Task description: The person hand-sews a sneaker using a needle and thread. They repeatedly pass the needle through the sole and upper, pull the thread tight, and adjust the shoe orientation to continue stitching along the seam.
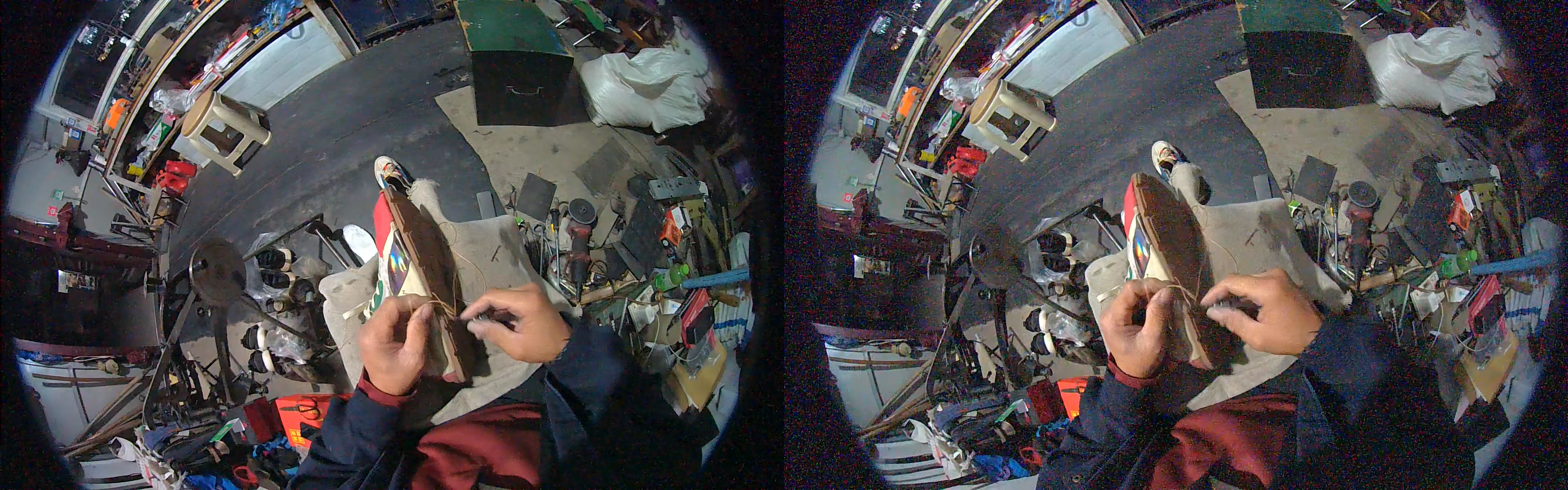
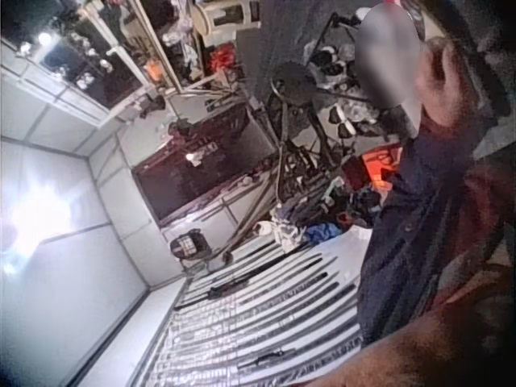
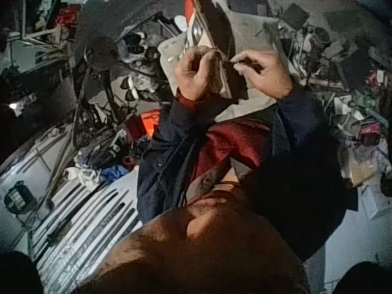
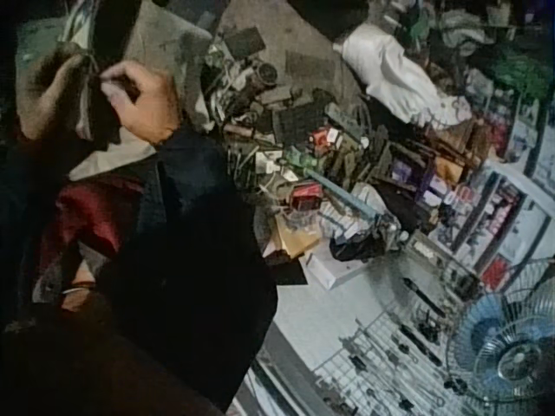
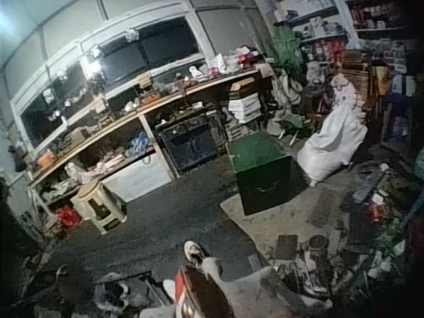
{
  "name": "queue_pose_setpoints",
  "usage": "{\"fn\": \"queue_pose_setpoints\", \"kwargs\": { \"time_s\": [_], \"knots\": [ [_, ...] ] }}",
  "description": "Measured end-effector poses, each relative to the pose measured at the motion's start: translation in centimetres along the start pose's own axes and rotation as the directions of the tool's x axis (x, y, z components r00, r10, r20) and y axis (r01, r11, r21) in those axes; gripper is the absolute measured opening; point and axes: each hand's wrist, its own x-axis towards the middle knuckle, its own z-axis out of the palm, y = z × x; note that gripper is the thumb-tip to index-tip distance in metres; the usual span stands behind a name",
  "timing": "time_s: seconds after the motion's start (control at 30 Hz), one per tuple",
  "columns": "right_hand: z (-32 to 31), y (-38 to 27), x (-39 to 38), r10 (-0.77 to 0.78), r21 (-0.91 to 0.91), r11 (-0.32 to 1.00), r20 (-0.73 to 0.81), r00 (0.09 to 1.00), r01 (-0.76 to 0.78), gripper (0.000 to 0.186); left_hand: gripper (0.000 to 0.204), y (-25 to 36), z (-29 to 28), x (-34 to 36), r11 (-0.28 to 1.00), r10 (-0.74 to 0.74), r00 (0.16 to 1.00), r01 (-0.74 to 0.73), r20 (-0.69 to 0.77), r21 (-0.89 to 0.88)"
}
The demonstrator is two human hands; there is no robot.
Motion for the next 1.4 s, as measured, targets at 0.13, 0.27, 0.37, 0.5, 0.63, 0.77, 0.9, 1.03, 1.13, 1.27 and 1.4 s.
{"fn": "queue_pose_setpoints", "kwargs": {
  "time_s": [0.13,0.27,0.37,0.5,0.63,0.77,0.9,1.03,1.13,1.27,1.4],
  "knots": [
    [-5.4,1.1,0.4,0.07,0.848,0.418,-0.388,0.919,0.326,0.031,0.004,-0.4,0.2,0.1,0.999,-0.045,0.998,0.046,-0.048,0.019],
    [-13.7,3.0,0.3,0.243,0.674,0.393,-0.732,0.636,0.626,0.034,0.006,-0.8,0.1,0.1,0.99,-0.094,0.995,0.088,-0.042,-0.11],
    [-11.4,4.3,-0.7,0.22,0.52,0.688,-0.815,0.536,0.507,0.04,0.008,-1.0,0.2,0.0,0.986,-0.119,0.992,0.114,-0.036,-0.122],
    [-3.1,3.1,0.1,0.116,0.223,0.975,-0.546,0.83,0.01,0.041,0.012,-0.6,0.2,0.1,0.988,-0.062,0.998,0.057,-0.028,-0.146],
    [1.9,1.7,2.0,0.156,0.108,0.984,-0.155,0.975,-0.14,0.031,0.023,-0.6,-1.7,-1.2,0.94,-0.157,0.988,0.152,0.006,-0.304],
    [-0.1,1.6,0.8,0.254,0.035,0.966,0.052,0.966,-0.256,0.021,0.039,-3.9,-6.0,-2.6,0.947,-0.088,0.954,-0.009,-0.286,-0.322],
    [-0.7,1.3,0.7,0.097,0.462,0.886,-0.093,0.991,-0.043,0.025,0.043,-9.4,-12.0,-4.3,0.859,-0.272,0.824,-0.025,-0.497,-0.511],
    [0.1,0.3,3.0,0.11,0.801,0.599,-0.065,0.992,-0.014,0.028,0.047,-13.8,-16.2,-6.4,0.615,-0.495,0.746,-0.062,-0.446,-0.786],
    [1.5,-0.1,4.2,0.266,0.524,0.831,-0.078,0.961,-0.188,0.029,0.049,-15.5,-17.6,-7.8,0.6,-0.311,0.9,-0.064,-0.306,-0.798],
    [4.4,0.4,3.6,0.059,0.021,0.998,-0.135,0.989,-0.057,0.034,0.049,-17.1,-18.1,-8.4,0.51,-0.4,0.865,-0.064,-0.303,-0.858],
    [5.6,0.7,2.4,0.133,-0.165,0.975,-0.105,0.986,-0.149,0.045,0.047,-19.3,-19.2,-7.7,0.484,-0.317,0.927,-0.024,-0.201,-0.875]
  ]
}}
